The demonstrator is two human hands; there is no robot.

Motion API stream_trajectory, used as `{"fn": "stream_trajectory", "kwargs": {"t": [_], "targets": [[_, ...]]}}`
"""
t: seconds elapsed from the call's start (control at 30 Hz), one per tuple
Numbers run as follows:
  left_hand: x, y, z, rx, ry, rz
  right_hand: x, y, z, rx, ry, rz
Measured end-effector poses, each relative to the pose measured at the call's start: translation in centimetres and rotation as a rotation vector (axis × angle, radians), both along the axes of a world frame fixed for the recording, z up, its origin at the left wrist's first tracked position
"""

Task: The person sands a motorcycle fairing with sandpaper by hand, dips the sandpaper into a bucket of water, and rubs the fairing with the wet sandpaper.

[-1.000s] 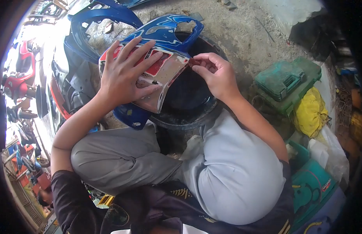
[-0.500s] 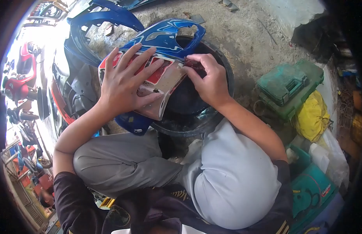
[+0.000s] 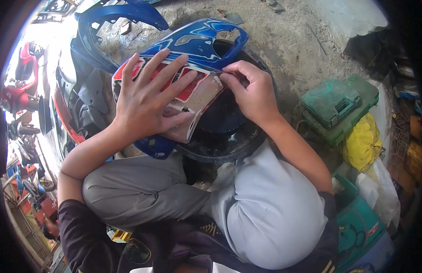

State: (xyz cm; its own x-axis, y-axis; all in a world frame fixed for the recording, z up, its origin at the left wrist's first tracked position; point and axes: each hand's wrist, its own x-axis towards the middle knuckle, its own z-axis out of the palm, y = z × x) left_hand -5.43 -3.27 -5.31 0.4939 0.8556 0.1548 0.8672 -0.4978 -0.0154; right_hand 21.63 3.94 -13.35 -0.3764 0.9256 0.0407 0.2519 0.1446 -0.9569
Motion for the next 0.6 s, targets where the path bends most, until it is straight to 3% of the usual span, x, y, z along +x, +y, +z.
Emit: {"fn": "stream_trajectory", "kwargs": {"t": [0.07, 0.27, 0.37, 0.47, 0.6], "targets": [[-0.1, 0.0, 0.0, 0.0, 0.008, -0.002, -0.5, 0.1, 0.4, 0.183, -0.029, 0.005], [0.1, 0.1, -0.2, 0.003, 0.027, 0.003, 0.5, -0.4, 0.4, 0.132, -0.076, 0.104], [0.3, 0.0, -0.2, 0.002, 0.057, 0.013, -0.9, 0.6, 0.7, 0.27, -0.063, 0.106], [0.2, -0.1, -0.3, 0.005, 0.039, 0.008, -1.1, 1.0, 1.0, 0.125, 0.001, 0.128], [0.5, 0.2, -0.2, 0.022, 0.05, 0.003, 0.4, 0.2, -0.2, 0.01, -0.122, 0.097]]}}
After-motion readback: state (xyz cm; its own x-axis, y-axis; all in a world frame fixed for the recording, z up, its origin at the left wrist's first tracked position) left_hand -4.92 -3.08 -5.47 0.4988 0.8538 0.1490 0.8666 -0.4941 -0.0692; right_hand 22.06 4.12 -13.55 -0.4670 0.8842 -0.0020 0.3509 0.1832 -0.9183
